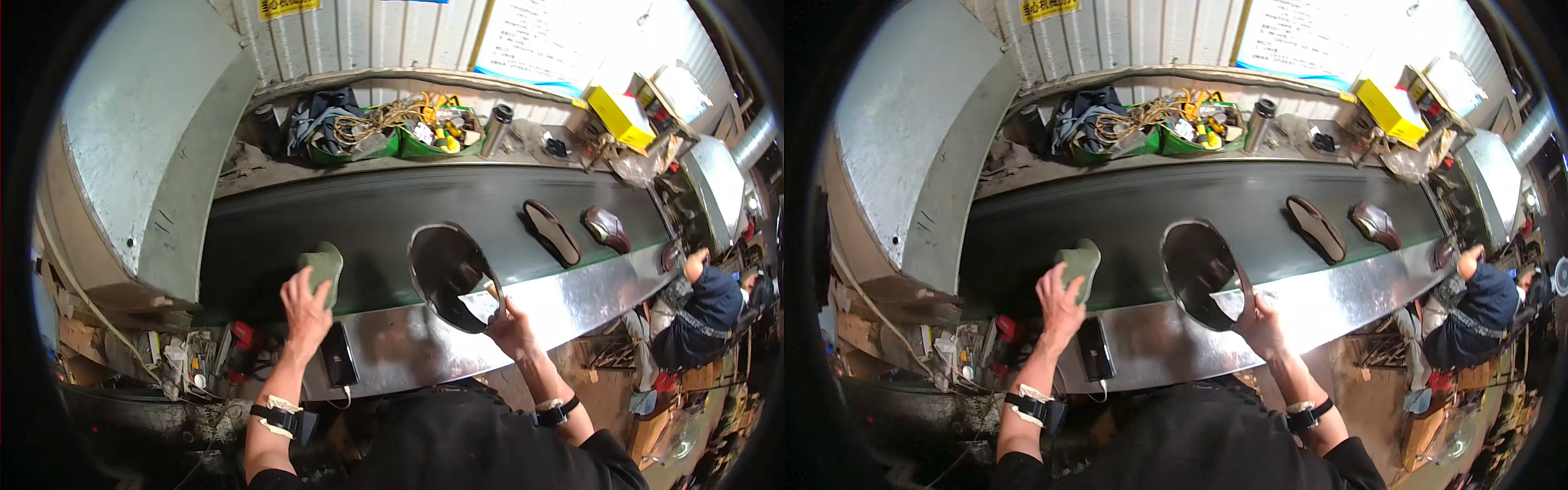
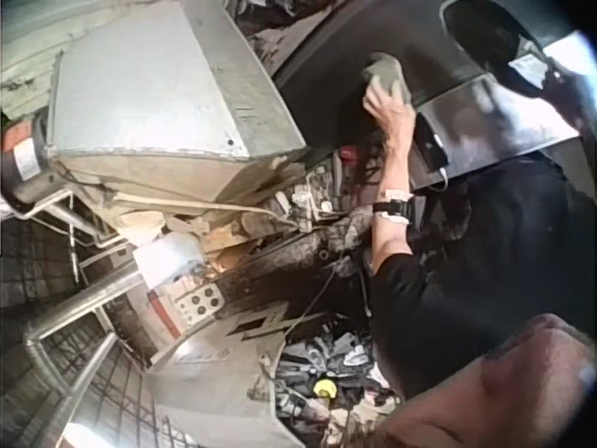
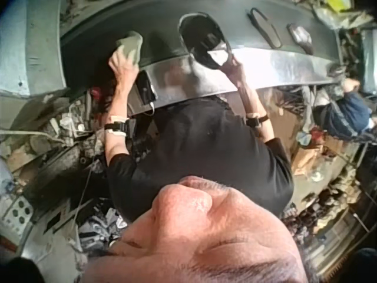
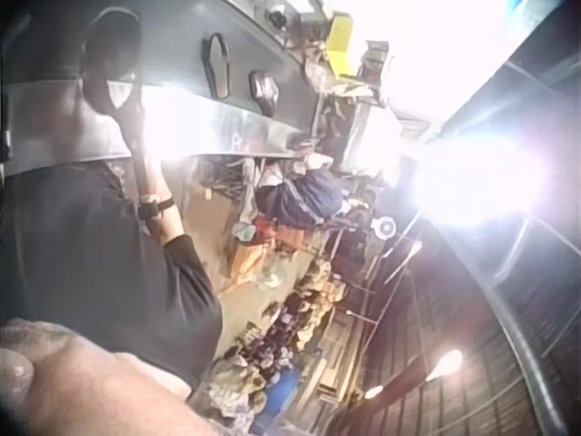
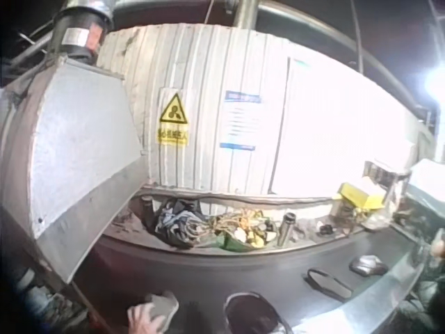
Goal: Use a lasting machine to pull and secure the shoe upper material around the last.
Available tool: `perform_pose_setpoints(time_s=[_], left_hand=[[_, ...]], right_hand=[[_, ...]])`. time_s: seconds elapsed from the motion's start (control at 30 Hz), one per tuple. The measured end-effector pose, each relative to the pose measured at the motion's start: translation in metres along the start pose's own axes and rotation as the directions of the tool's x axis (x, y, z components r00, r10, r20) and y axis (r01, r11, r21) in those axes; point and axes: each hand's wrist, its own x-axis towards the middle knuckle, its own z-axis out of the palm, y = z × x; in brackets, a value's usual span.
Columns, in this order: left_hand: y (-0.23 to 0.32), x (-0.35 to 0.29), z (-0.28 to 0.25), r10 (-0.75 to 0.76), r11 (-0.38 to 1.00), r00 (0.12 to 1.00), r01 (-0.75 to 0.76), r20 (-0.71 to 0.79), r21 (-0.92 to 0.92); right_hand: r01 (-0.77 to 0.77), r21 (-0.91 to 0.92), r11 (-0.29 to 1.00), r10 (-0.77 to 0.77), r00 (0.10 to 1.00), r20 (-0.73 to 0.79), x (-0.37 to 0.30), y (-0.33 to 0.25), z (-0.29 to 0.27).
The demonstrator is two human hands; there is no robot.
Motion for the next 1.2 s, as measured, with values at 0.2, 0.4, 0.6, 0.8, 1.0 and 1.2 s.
perform_pose_setpoints(time_s=[0.2,0.4,0.6,0.8,1.0,1.2], left_hand=[[0.137,-0.036,0.015,0.297,0.940,0.954,-0.298,-0.036,-0.164],[0.229,-0.101,0.068,0.544,0.824,0.836,-0.549,-0.073,-0.142],[0.224,-0.097,0.083,0.187,0.562,0.980,-0.050,0.068,-0.826],[0.146,-0.023,0.061,-0.170,-0.786,0.437,0.481,0.883,-0.389],[0.113,-0.030,0.100,-0.657,0.075,0.479,0.810,0.582,-0.582],[0.120,-0.020,0.136,-0.803,0.378,0.549,0.770,0.232,-0.513]], right_hand=[[0.011,0.177,0.984,-0.001,0.998,-0.057,-0.025,-0.011,0.008],[0.047,0.148,0.988,-0.024,0.988,-0.154,-0.046,-0.015,0.016],[0.152,-0.358,0.921,-0.254,0.932,-0.258,-0.079,-0.017,0.049],[0.521,-0.849,-0.091,-0.176,0.831,0.528,-0.111,0.005,0.015],[0.646,-0.647,-0.405,-0.054,0.689,0.723,-0.100,0.061,-0.014],[0.788,-0.604,-0.119,-0.404,0.517,0.754,-0.040,0.092,-0.050]])
